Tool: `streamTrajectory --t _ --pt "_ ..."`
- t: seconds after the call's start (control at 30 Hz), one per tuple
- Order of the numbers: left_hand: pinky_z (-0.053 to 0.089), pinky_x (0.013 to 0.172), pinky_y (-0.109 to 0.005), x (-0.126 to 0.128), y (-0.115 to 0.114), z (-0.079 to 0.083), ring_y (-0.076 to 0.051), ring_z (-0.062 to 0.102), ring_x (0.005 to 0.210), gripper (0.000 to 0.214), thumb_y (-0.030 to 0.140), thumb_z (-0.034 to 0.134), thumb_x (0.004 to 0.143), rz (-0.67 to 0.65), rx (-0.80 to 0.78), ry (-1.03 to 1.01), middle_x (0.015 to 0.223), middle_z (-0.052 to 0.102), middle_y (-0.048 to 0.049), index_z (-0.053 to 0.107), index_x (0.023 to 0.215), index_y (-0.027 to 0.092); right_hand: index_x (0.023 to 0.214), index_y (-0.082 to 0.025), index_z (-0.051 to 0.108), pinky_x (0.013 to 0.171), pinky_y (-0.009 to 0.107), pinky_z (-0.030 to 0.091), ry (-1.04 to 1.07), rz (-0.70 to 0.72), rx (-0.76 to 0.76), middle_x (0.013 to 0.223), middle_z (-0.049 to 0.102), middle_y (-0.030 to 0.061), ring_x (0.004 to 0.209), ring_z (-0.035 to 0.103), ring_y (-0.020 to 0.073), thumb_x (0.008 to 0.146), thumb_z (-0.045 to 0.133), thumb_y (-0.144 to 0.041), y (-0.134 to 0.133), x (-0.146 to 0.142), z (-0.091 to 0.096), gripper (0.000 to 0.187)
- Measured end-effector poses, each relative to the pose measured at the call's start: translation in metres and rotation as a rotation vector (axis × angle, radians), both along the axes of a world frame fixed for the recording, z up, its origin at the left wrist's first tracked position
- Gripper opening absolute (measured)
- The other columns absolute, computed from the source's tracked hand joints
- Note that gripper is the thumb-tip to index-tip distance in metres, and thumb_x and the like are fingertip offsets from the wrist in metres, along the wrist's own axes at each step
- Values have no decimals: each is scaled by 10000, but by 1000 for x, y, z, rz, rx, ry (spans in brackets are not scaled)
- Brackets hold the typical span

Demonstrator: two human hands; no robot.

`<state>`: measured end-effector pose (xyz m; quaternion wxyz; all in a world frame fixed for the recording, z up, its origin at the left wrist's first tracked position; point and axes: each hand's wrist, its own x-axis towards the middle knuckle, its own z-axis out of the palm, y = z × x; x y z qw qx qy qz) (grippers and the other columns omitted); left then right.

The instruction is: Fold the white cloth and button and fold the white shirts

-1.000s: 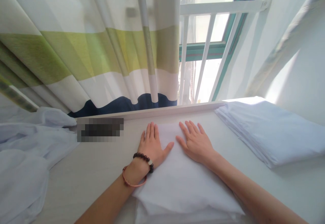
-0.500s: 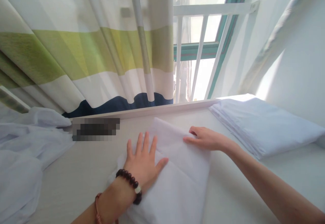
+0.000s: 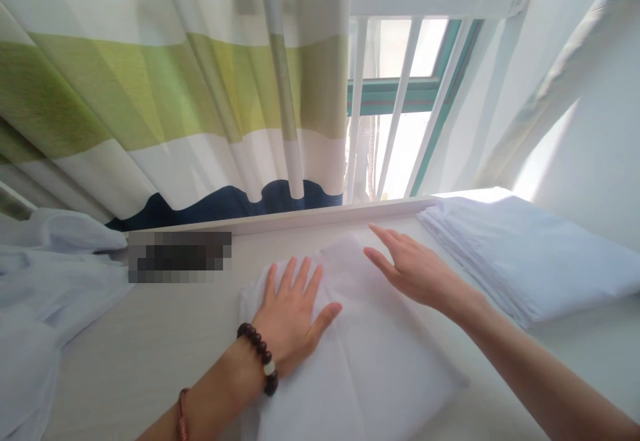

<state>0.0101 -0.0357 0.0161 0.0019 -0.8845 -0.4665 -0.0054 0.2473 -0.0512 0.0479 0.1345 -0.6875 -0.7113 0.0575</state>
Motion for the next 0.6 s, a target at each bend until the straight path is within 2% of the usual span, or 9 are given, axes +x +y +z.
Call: streamTrajectory --t 0.1,0.17,0.23,0.3,0.37,0.4,0.47,0.53,0.6 --pt "76 1132 -580 0 -2 -13 -338 166 1428 718 621 222 921 31 39 -16 1545 242 -95 318 1469 167 1502 -159 229 1095 415 326 -2 122 -27 1537 290 81 1405 272 243 963 243 -505 9 -11 -29 641" --pt "75 1145 -552 -5 5 -18 -314 176 1429 692 612 247 924 -26 68 -44 1548 245 -78 329 1464 188 1515 -135 164 1125 421 285 -5 149 -76 1554 226 97 1429 195 235 961 229 -518 12 -15 -43 676" --pt "82 1155 -519 -13 16 -18 -280 197 1427 638 586 254 937 -96 76 -71 1542 276 -52 345 1455 225 1517 -107 124 1137 426 262 -3 135 -101 1560 190 122 1435 161 236 962 229 -516 11 -16 -49 698" --pt "124 1160 -474 -21 28 -12 -244 250 1407 575 525 249 960 -136 61 -95 1522 330 -47 367 1439 230 1501 -81 185 1138 436 251 -8 125 -85 1566 144 144 1438 142 250 956 268 -502 10 -15 -47 694" --pt "229 1132 -430 -30 37 -2 -235 349 1343 518 435 275 966 -65 71 -114 1458 421 -81 425 1397 189 1414 -96 384 1130 445 254 0 154 -26 1572 135 138 1436 157 262 949 303 -486 9 -12 -38 612" --pt "291 1097 -426 -34 41 4 -248 404 1288 491 393 300 957 16 98 -116 1401 470 -109 466 1357 161 1322 -123 495 1120 448 267 24 180 6 1568 175 124 1430 189 263 951 301 -481 10 -9 -34 551" --pt "380 1012 -442 -42 47 17 -283 480 1166 431 349 354 928 191 162 -114 1253 545 -147 553 1238 125 1144 -186 606 1072 438 333 136 194 49 1503 364 102 1374 335 258 962 270 -472 13 -3 -28 477" --pt "415 958 -441 -49 52 27 -287 525 1069 378 358 387 914 273 147 -131 1114 589 -139 610 1110 123 1082 -220 614 965 397 433 309 163 37 1331 573 90 1199 535 247 967 254 -459 17 4 -25 447" --pt "445 907 -394 -53 54 31 -255 570 971 368 397 417 904 290 49 -178 1005 614 -104 621 1046 126 1095 -221 587 812 349 498 459 116 6 1102 686 79 922 648 221 958 288 -457 21 9 -27 405"
